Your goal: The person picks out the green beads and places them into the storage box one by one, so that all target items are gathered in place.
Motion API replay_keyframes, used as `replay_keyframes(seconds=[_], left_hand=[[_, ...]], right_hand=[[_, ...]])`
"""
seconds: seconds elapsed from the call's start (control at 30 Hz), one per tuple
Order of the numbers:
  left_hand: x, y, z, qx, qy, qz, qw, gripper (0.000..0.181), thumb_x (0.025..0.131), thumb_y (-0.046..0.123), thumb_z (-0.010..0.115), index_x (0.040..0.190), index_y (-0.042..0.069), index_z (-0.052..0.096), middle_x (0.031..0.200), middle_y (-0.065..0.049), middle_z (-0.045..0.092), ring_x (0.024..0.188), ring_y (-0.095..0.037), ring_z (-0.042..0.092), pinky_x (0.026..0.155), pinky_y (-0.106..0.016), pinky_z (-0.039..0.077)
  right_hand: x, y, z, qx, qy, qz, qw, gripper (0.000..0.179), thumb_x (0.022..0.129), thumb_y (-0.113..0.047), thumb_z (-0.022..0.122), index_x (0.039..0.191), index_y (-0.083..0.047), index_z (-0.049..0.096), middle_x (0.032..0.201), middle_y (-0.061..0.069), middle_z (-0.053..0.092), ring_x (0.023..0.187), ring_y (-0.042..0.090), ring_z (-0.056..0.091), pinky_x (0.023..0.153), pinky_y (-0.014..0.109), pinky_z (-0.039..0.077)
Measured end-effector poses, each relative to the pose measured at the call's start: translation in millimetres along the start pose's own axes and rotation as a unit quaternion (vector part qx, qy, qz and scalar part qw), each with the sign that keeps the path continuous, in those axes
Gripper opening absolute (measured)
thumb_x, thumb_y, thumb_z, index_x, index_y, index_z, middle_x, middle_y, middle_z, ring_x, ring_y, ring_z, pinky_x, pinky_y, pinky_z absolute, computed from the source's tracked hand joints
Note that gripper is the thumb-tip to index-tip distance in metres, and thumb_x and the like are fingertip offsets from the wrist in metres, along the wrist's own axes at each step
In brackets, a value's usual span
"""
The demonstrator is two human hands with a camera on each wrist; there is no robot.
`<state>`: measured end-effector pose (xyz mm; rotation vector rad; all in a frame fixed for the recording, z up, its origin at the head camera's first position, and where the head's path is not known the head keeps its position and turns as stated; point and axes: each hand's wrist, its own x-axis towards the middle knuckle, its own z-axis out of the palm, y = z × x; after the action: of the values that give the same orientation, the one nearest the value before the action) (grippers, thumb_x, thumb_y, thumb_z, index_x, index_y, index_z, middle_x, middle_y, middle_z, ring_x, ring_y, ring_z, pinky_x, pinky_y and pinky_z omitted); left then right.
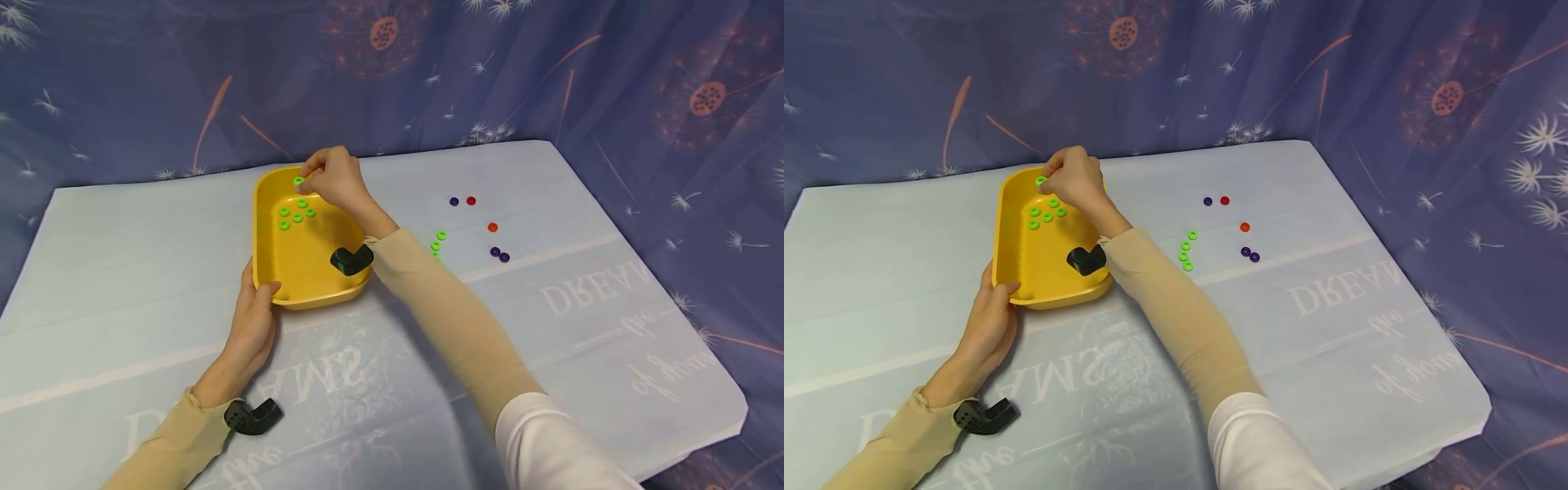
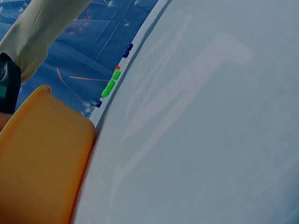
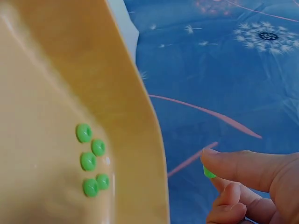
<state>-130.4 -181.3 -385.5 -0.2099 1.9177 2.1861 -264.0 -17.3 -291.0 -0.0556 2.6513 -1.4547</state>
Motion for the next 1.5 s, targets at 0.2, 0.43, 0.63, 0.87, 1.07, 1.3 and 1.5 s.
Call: replay_keyframes(seconds=[0.2,0.43,0.63,0.87,1.07,1.3,1.5], left_hand=[[-0.2,0.3,-0.7,0.002,-0.004,-0.001,1.0000,0.070,0.098,0.006,0.028,0.160,0.019,-0.003,0.165,0.006,0.003,0.147,-0.007,0.011,0.121,-0.026,0.013],[0.7,0.6,-2.0,0.009,0.001,-0.001,1.0000,0.070,0.098,0.007,0.029,0.160,0.020,-0.001,0.165,0.007,0.004,0.148,-0.008,0.012,0.121,-0.028,0.013],[2.0,0.0,-1.5,0.010,-0.003,0.001,0.9999,0.069,0.099,0.006,0.029,0.160,0.020,-0.001,0.165,0.005,0.005,0.148,-0.008,0.012,0.121,-0.029,0.013],[2.1,-0.8,-2.5,0.002,-0.012,0.008,0.9999,0.068,0.100,0.007,0.028,0.159,0.021,-0.002,0.164,0.003,0.007,0.147,-0.009,0.014,0.120,-0.028,0.015],[1.4,-1.0,-2.8,0.000,-0.012,0.010,0.9999,0.069,0.099,0.007,0.029,0.159,0.021,-0.001,0.164,0.002,0.008,0.146,-0.010,0.016,0.119,-0.026,0.017],[1.6,-1.4,-3.1,0.004,-0.018,0.012,0.9998,0.069,0.099,0.007,0.028,0.159,0.022,-0.002,0.165,0.003,0.006,0.147,-0.009,0.015,0.120,-0.027,0.016],[1.8,-1.8,-3.3,0.004,-0.017,0.009,0.9998,0.069,0.099,0.007,0.029,0.159,0.022,-0.002,0.165,0.003,0.006,0.147,-0.009,0.014,0.120,-0.028,0.015]], right_hand=[[7.7,-3.7,16.3,-0.022,0.006,0.040,0.9989,0.016,0.083,-0.015,0.079,0.097,-0.012,0.073,0.094,-0.001,0.065,0.090,0.014,0.055,0.069,0.021,0.047],[12.9,-3.9,37.6,-0.072,0.019,0.072,0.9946,0.016,0.085,-0.016,0.078,0.099,-0.015,0.070,0.101,-0.003,0.067,0.087,0.013,0.059,0.071,0.020,0.051],[13.5,1.1,49.7,-0.084,0.002,0.067,0.9943,0.016,0.082,-0.012,0.079,0.097,-0.012,0.072,0.096,-0.001,0.066,0.083,0.014,0.058,0.068,0.020,0.050],[15.5,3.6,59.0,-0.108,-0.046,0.060,0.9913,0.008,0.079,-0.008,0.081,0.083,-0.012,0.075,0.089,-0.003,0.068,0.089,0.016,0.056,0.072,0.024,0.049],[19.0,6.5,63.3,-0.130,-0.103,0.063,0.9841,0.011,0.077,-0.008,0.082,0.086,-0.011,0.076,0.089,-0.003,0.068,0.085,0.016,0.053,0.062,0.022,0.046],[19.0,11.5,68.5,-0.166,-0.139,0.061,0.9743,0.011,0.076,-0.010,0.084,0.081,-0.013,0.075,0.089,-0.004,0.067,0.090,0.015,0.052,0.067,0.023,0.044],[19.3,12.0,72.8,-0.183,-0.144,0.062,0.9707,0.012,0.075,-0.011,0.085,0.080,-0.015,0.075,0.084,-0.005,0.069,0.089,0.014,0.052,0.067,0.022,0.045]])
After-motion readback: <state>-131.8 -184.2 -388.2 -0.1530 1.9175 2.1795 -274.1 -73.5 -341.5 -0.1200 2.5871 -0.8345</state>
